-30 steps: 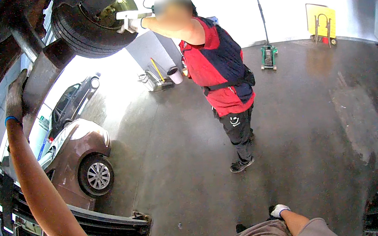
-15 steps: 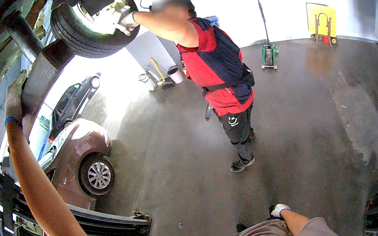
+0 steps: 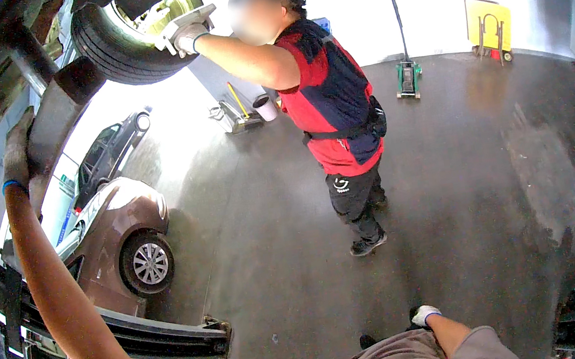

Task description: The person shines a light on the wheel assembly beneath a raised vehicle and takes off gloves.

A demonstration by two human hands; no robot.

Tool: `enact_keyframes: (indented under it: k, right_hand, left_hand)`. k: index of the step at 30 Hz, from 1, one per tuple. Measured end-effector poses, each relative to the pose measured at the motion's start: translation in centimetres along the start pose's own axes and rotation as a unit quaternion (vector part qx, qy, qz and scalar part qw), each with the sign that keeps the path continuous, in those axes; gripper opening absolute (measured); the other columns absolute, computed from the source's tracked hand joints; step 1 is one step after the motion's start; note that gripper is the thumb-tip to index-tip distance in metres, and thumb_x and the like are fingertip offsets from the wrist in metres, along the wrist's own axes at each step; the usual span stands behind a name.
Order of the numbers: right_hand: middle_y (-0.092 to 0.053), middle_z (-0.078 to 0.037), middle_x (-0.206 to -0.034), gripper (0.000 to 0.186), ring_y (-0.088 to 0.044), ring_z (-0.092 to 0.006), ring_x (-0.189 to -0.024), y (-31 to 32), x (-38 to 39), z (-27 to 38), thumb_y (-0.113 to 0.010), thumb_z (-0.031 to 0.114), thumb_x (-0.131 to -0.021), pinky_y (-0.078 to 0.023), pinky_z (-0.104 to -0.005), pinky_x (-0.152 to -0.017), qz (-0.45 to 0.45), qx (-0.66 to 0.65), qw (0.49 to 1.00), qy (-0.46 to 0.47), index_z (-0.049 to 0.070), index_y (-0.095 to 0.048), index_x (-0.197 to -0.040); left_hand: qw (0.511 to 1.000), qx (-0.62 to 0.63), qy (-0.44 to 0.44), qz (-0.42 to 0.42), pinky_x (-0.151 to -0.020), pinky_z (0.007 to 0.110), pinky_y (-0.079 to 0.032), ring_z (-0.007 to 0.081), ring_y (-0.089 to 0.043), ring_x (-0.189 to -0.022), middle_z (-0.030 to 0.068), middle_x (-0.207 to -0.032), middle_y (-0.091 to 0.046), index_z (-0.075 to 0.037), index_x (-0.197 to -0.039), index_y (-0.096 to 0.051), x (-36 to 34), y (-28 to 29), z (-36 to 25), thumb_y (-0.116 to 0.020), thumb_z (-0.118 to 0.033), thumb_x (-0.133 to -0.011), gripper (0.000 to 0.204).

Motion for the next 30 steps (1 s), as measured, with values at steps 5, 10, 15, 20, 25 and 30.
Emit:
enact_keyframes:
  k: [5, 10, 15, 20, 25, 30]
  right_hand:
    - [-0.062, -0.015, -0.123, 0.047, -0.058, -0.0337, -0.114, 2.9, -4.7, -1.5, -0.061, 0.040, -0.076, -0.046, -0.0415, -0.096, -0.006, -0.006, 1.000, 0.013, 0.013, -0.067, -0.115]
    - [-0.059, -0.016, -0.127, 0.051, -0.056, -0.0348, -0.117, 8.0, -7.4, -3.1, -0.057, 0.042, -0.079, -0.046, -0.0418, -0.097, 0.010, -0.008, 1.000, 0.006, 0.008, -0.065, -0.118]
    - [-0.057, -0.017, -0.130, 0.052, -0.053, -0.0342, -0.121, 12.3, -6.4, -3.9, -0.057, 0.038, -0.079, -0.044, -0.0407, -0.100, 0.034, -0.012, 0.999, -0.016, 0.008, -0.063, -0.121]
    - [-0.057, -0.016, -0.130, 0.056, -0.055, -0.0345, -0.119, 14.1, -10.3, -7.4, -0.061, 0.040, -0.079, -0.045, -0.0430, -0.099, 0.052, -0.025, 0.998, -0.033, 0.006, -0.062, -0.123]
    - [-0.056, -0.016, -0.132, 0.056, -0.054, -0.0345, -0.120, 17.7, -15.7, -10.1, -0.057, 0.044, -0.082, -0.044, -0.0428, -0.099, 0.084, -0.007, 0.996, -0.039, 0.007, -0.062, -0.123]
    - [-0.060, -0.018, -0.126, 0.056, -0.056, -0.0358, -0.116, 17.8, -19.6, -10.2, -0.058, 0.045, -0.079, -0.046, -0.0406, -0.096, 0.095, -0.007, 0.995, 0.019, 0.006, -0.064, -0.119]
  left_hand:
    - [0.998, -0.020, 0.053, -0.001, -0.100, 0.029, -0.037, 0.0194, -0.053, -0.115, 0.0116, -0.132, -0.056, 0.000, -0.135, -0.051, -1.6, -3.6, -0.7, -0.052, -0.042, -0.093, 0.059]
    - [0.990, -0.098, -0.074, 0.073, -0.105, 0.031, -0.034, 0.0213, -0.049, -0.123, 0.0137, -0.137, -0.051, -0.001, -0.136, -0.049, -3.1, -9.3, -1.6, -0.046, -0.039, -0.096, 0.055]
    - [0.984, -0.085, -0.155, -0.003, -0.106, 0.033, -0.033, 0.0229, -0.047, -0.125, 0.0145, -0.138, -0.050, -0.003, -0.136, -0.051, -2.4, -12.7, -5.1, -0.039, -0.037, -0.098, 0.052]
    - [0.980, -0.112, -0.166, 0.001, -0.110, 0.036, -0.030, 0.0261, -0.043, -0.131, 0.0145, -0.144, -0.045, -0.002, -0.138, -0.047, -3.4, -16.2, -8.3, -0.032, -0.037, -0.099, 0.055]
    - [0.994, -0.061, -0.082, 0.025, -0.106, 0.034, -0.033, 0.0244, -0.047, -0.124, 0.0146, -0.139, -0.048, 0.003, -0.139, -0.045, -3.7, -22.7, -9.6, -0.039, -0.042, -0.097, 0.061]
    - [0.989, -0.112, -0.098, 0.012, -0.101, 0.035, -0.037, 0.0235, -0.049, -0.116, 0.0128, -0.127, -0.055, 0.003, -0.129, -0.053, -3.8, -23.1, -11.8, -0.043, -0.045, -0.096, 0.059]
Point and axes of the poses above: each hand's wrist, its own x-axis away from the middle knuckle, its own y-axis out of the back of the hand, z = x × y, the point moved 6 cm from there along -x, towards the middle knuckle
